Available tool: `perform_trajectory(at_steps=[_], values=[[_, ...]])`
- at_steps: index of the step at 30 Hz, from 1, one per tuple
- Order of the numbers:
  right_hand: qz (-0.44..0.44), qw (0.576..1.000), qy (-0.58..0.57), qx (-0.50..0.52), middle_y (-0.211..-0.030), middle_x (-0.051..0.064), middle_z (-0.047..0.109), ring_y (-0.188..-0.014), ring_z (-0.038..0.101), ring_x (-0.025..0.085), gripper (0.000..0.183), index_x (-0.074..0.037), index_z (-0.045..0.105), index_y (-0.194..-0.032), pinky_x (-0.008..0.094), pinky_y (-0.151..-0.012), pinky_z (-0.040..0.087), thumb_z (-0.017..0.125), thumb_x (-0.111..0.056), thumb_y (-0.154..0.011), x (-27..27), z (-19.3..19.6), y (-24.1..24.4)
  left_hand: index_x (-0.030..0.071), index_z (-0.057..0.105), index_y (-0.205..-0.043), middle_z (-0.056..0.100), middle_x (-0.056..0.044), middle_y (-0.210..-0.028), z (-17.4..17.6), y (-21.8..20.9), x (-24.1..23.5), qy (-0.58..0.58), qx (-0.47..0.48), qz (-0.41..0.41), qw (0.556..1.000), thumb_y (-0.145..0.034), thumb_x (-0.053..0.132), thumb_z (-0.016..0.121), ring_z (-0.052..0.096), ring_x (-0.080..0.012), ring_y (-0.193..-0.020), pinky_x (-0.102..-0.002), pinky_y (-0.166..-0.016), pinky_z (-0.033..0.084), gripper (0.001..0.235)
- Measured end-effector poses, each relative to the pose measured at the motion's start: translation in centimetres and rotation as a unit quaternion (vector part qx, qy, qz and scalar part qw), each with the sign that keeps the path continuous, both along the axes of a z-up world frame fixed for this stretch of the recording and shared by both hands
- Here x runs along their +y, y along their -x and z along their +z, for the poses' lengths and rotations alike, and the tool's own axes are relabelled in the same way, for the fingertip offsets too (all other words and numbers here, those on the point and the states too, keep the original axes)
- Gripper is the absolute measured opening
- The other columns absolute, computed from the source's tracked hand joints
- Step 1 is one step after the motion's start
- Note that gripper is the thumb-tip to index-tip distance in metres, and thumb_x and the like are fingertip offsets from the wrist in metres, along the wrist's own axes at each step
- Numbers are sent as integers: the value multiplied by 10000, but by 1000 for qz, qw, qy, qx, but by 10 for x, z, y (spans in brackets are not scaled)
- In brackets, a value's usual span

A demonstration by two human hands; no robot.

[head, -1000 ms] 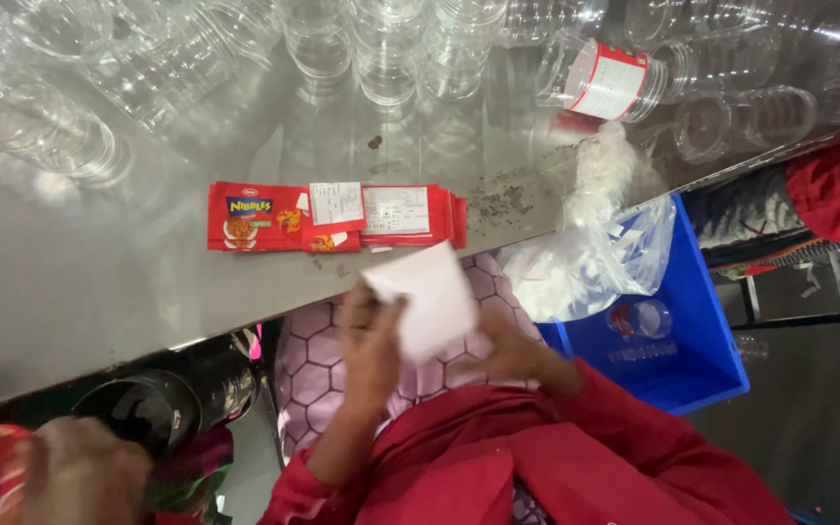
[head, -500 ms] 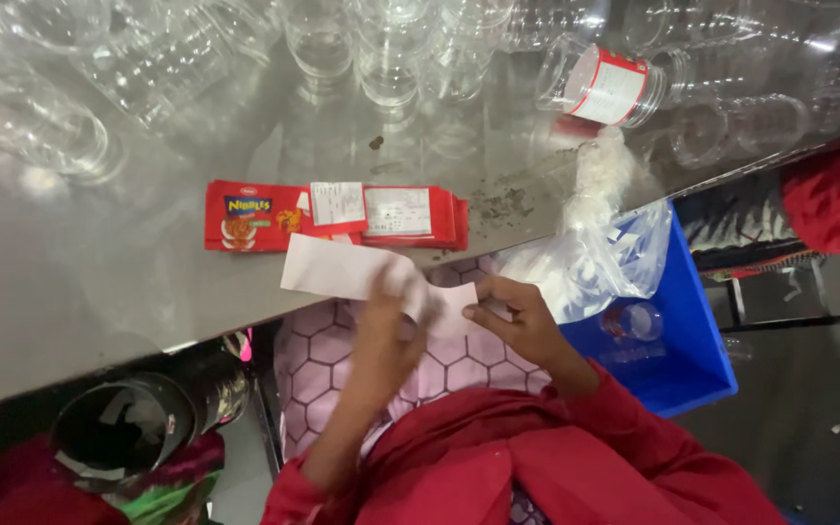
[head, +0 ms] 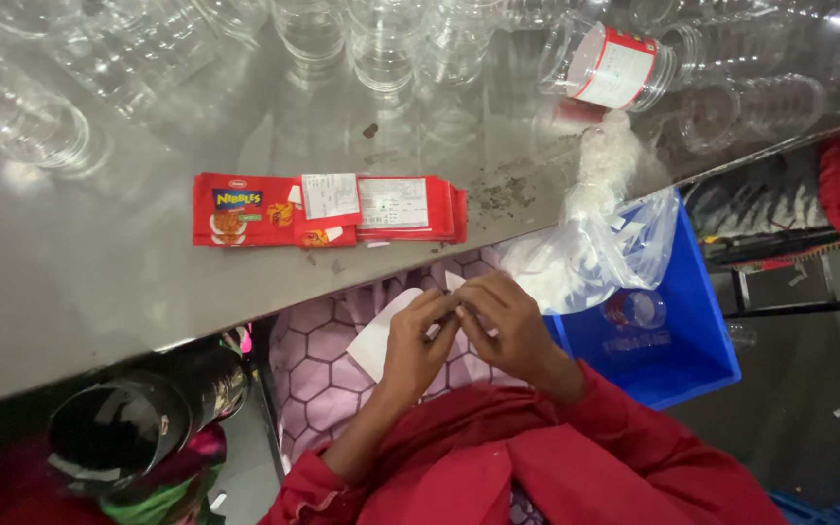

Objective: The person labels plastic jars by hand. The person removes a label from a strip, applies it to the side of a jar, and then places the jar back onto a table.

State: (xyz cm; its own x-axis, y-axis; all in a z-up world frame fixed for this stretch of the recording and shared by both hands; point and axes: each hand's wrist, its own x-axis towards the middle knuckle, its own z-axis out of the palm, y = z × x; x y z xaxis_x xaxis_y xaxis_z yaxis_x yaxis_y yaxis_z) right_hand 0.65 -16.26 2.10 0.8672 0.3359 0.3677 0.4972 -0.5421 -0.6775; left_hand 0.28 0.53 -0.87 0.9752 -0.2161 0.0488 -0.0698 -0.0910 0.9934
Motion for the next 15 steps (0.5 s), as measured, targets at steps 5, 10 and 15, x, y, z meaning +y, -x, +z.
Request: perform_trajectory(at_steps=[5,10,15], values=[[-91,956,-227,161,-937,70,655,-837,607,150,90,-3,613,-1010,294,-752,513,538,-22,-1056,-26,-55,9,-17,707,-1039,614,-117,-833,-23,-1,-10,-3,-46,-28,999,-915,47,743,599,-184,-678,-317,-604,479,144],[-230,891,-374,109,-973,57,662,-883,628,122,101,-2,622,-1037,274,-819,531,557,-51,-1097,-105,-55,-10,-14,678,-960,640,-101,-795,-35,-6,-10,-27,16,1,1000,-924,57,745,643,-160,-654,-289,-543,489,104],[-159,975,-124,91,-1028,86,710,-944,667,158,95,-10,660,-976,286,-828,540,717,10,-903,-97,-23,3,-4,667,-1015,660,-92,-838,-30,-11,-31,-12,18,-11,1000,-906,52,721,665,-148,-681,-286,-503,498,134]])
